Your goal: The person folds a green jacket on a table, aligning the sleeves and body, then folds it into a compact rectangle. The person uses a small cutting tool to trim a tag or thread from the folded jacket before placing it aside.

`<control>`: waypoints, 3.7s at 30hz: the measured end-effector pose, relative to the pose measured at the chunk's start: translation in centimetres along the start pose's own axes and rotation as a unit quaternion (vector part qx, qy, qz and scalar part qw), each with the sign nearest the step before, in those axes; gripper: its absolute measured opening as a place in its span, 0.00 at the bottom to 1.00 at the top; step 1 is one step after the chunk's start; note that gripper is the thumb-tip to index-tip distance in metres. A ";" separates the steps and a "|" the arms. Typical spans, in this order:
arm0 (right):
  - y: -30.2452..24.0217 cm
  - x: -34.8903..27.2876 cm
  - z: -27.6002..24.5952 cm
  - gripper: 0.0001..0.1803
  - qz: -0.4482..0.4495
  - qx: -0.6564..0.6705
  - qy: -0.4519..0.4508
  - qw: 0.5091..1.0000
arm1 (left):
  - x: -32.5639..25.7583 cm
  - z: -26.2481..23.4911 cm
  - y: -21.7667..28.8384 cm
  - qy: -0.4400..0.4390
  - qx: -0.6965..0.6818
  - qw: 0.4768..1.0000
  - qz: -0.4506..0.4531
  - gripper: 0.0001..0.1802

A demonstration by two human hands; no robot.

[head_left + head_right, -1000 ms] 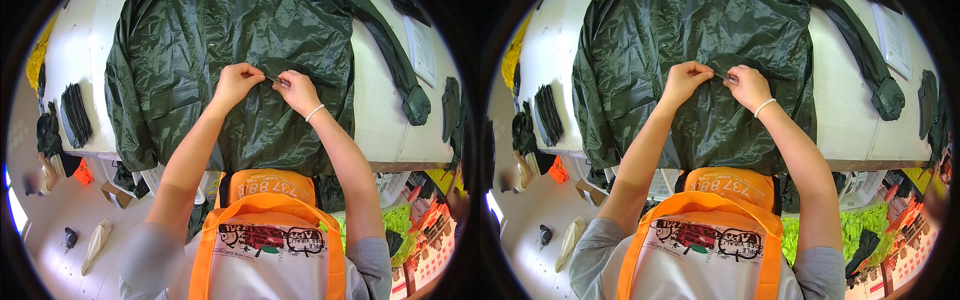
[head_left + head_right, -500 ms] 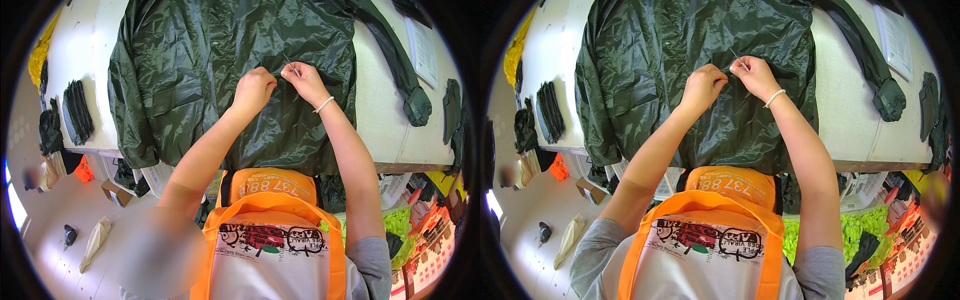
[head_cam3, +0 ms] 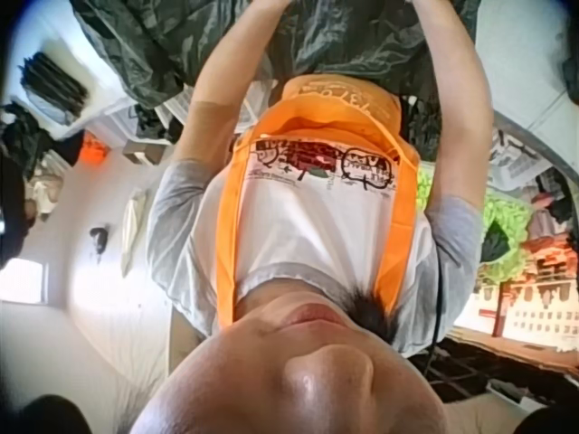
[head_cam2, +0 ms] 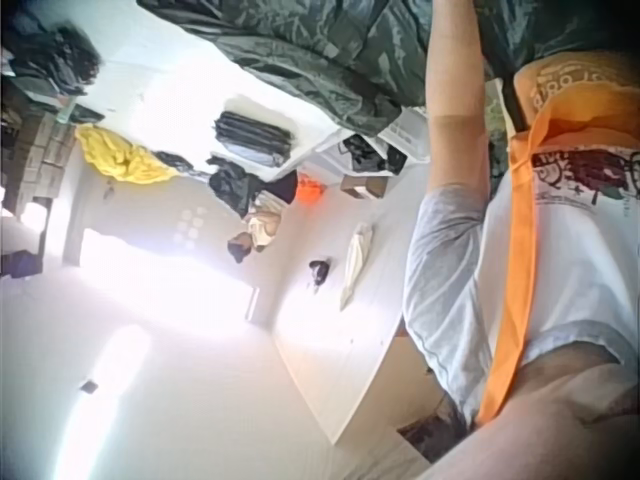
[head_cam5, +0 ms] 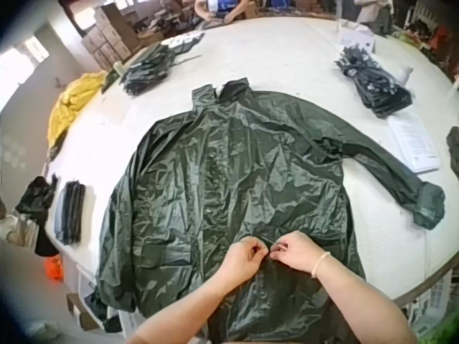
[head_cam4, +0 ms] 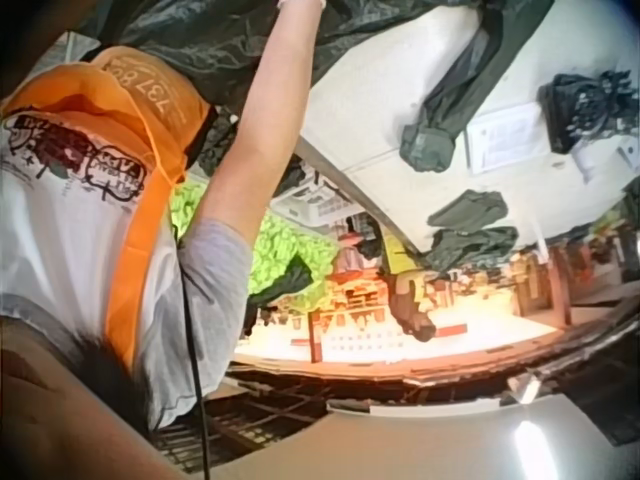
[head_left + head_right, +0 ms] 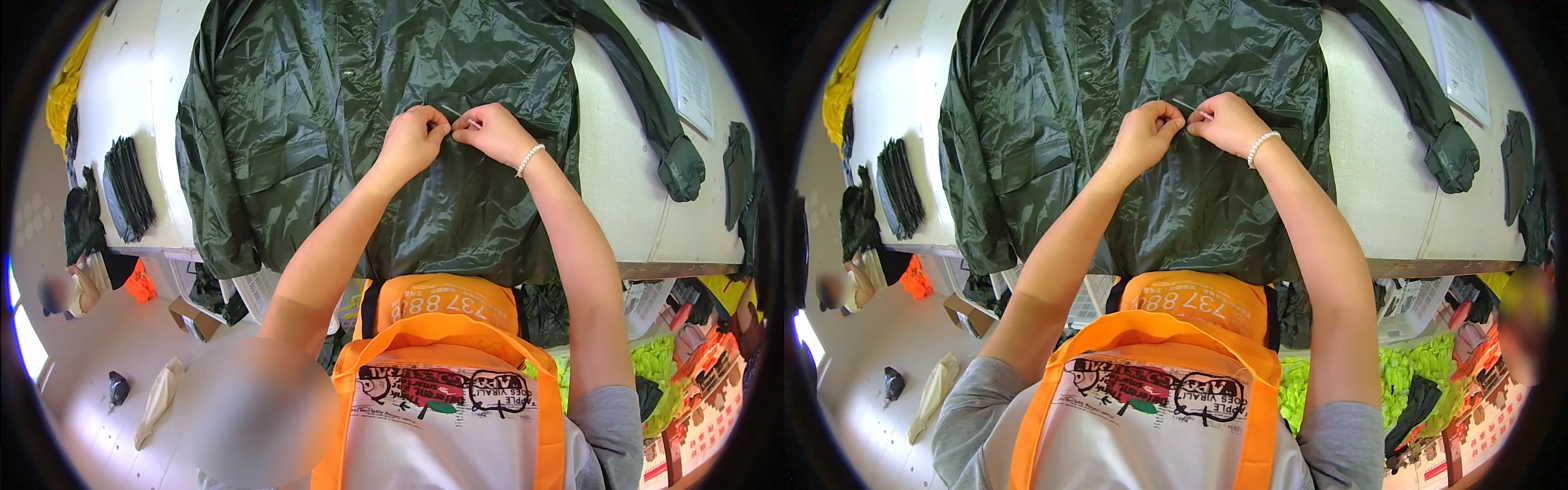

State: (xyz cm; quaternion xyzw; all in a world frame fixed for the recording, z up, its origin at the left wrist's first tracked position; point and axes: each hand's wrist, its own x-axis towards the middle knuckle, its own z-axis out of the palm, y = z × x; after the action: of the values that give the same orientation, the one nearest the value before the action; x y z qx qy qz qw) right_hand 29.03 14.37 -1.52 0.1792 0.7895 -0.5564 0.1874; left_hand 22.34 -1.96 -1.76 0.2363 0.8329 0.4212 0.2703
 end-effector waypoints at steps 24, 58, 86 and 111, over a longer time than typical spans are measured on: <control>0.6 0.5 -0.3 0.10 -0.070 -0.078 0.040 0.994 | -0.3 -1.0 -0.6 -0.028 -0.079 0.994 -0.072 0.09; -1.4 -3.1 -4.6 0.23 0.017 -0.096 -0.113 0.989 | 0.0 -1.3 3.5 -0.071 -0.104 0.987 -0.094 0.08; 1.6 -6.3 -9.5 0.17 -0.156 -0.140 0.172 0.963 | -28.5 -6.8 -5.4 -0.245 0.359 0.883 -0.175 0.16; 8.9 -7.4 -8.8 0.12 -0.023 0.275 0.138 0.951 | 2.6 10.5 6.2 0.076 0.085 0.987 0.111 0.11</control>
State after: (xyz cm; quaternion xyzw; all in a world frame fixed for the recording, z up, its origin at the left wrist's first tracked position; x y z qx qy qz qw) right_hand 38.95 24.96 -2.38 0.2805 0.6281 -0.7258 0.0071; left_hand 28.25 9.02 -2.53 0.3167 0.8523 0.3932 0.1367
